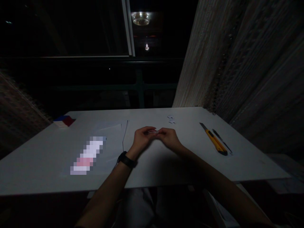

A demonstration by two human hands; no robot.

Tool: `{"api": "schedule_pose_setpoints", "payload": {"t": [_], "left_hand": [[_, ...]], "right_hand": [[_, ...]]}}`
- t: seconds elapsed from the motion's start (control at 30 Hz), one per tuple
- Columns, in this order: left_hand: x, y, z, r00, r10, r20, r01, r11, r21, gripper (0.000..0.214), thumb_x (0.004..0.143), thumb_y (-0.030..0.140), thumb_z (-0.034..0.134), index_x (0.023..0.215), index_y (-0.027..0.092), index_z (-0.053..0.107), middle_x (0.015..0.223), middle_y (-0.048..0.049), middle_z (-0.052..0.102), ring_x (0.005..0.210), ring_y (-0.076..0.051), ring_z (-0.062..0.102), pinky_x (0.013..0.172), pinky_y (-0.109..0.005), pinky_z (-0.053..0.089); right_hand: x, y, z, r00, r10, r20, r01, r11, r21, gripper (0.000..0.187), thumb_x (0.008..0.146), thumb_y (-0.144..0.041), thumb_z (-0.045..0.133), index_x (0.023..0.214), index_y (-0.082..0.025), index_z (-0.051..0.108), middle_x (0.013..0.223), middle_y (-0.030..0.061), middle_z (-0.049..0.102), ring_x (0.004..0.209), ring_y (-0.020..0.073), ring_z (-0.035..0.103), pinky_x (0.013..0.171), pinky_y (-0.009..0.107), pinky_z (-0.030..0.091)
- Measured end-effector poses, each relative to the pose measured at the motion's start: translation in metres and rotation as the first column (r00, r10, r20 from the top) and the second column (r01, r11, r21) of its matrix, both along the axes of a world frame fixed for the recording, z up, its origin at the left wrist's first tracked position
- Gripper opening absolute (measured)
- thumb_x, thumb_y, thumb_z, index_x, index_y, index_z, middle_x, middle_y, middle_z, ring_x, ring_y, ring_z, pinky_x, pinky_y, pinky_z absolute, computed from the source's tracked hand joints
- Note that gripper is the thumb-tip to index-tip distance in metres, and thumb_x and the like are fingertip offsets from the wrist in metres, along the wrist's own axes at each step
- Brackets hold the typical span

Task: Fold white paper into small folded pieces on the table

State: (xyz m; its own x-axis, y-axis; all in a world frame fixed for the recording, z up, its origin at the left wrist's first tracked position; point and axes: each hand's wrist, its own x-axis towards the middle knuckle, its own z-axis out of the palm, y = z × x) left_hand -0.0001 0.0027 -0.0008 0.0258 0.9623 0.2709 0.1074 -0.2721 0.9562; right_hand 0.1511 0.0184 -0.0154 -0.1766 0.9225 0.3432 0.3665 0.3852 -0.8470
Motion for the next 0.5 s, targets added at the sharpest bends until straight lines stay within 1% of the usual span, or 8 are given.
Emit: {"api": "schedule_pose_setpoints", "payload": {"t": [0.07, 0.13, 0.27, 0.37, 0.5], "left_hand": [[0.0, -0.002, 0.001, 0.999, 0.004, -0.042, -0.002, 0.998, 0.062, 0.032, 0.058, 0.029, 0.075, 0.086, 0.015, 0.069, 0.082, -0.0079, 0.069, 0.074, -0.019, 0.062, 0.072, -0.03, 0.048], [0.001, -0.004, 0.002, 0.996, 0.028, -0.084, -0.017, 0.992, 0.127, 0.03, 0.057, 0.028, 0.075, 0.084, 0.016, 0.07, 0.084, -0.0077, 0.069, 0.077, -0.019, 0.062, 0.074, -0.03, 0.047], [0.002, -0.008, 0.005, 0.988, 0.082, -0.13, -0.052, 0.975, 0.215, 0.019, 0.06, 0.027, 0.074, 0.077, 0.019, 0.07, 0.081, -0.0067, 0.068, 0.08, -0.02, 0.062, 0.079, -0.031, 0.046], [0.004, -0.01, 0.007, 0.982, 0.111, -0.154, -0.071, 0.966, 0.248, 0.015, 0.063, 0.026, 0.072, 0.076, 0.02, 0.071, 0.079, -0.0056, 0.069, 0.077, -0.019, 0.062, 0.079, -0.03, 0.046], [0.004, -0.012, 0.008, 0.974, 0.144, -0.178, -0.097, 0.963, 0.25, 0.015, 0.064, 0.028, 0.07, 0.076, 0.02, 0.07, 0.078, -0.0049, 0.069, 0.075, -0.019, 0.062, 0.076, -0.029, 0.046]], "right_hand": [[0.001, -0.002, 0.002, 0.999, -0.007, 0.036, 0.005, 0.997, 0.071, 0.012, 0.07, -0.023, 0.06, 0.077, -0.019, 0.069, 0.076, 0.0031, 0.069, 0.071, 0.0169, 0.06, 0.07, 0.029, 0.045], [0.001, -0.003, 0.003, 0.998, -0.027, 0.064, 0.018, 0.991, 0.134, 0.018, 0.071, -0.016, 0.057, 0.082, -0.021, 0.071, 0.083, 0.0037, 0.069, 0.077, 0.0179, 0.061, 0.076, 0.03, 0.045], [0.002, -0.003, 0.001, 0.992, -0.041, 0.121, 0.01, 0.97, 0.244, 0.024, 0.073, -0.011, 0.054, 0.083, -0.023, 0.071, 0.088, 0.0034, 0.069, 0.084, 0.0186, 0.061, 0.082, 0.032, 0.044], [0.003, -0.003, -0.001, 0.986, -0.041, 0.162, -0.013, 0.947, 0.321, 0.024, 0.075, -0.012, 0.053, 0.084, -0.024, 0.071, 0.09, 0.003, 0.069, 0.086, 0.0187, 0.06, 0.084, 0.032, 0.044], [0.002, -0.005, 0.001, 0.973, -0.084, 0.216, -0.001, 0.93, 0.368, 0.023, 0.078, -0.014, 0.05, 0.085, -0.022, 0.071, 0.086, 0.0046, 0.069, 0.083, 0.0186, 0.06, 0.081, 0.031, 0.044]]}}
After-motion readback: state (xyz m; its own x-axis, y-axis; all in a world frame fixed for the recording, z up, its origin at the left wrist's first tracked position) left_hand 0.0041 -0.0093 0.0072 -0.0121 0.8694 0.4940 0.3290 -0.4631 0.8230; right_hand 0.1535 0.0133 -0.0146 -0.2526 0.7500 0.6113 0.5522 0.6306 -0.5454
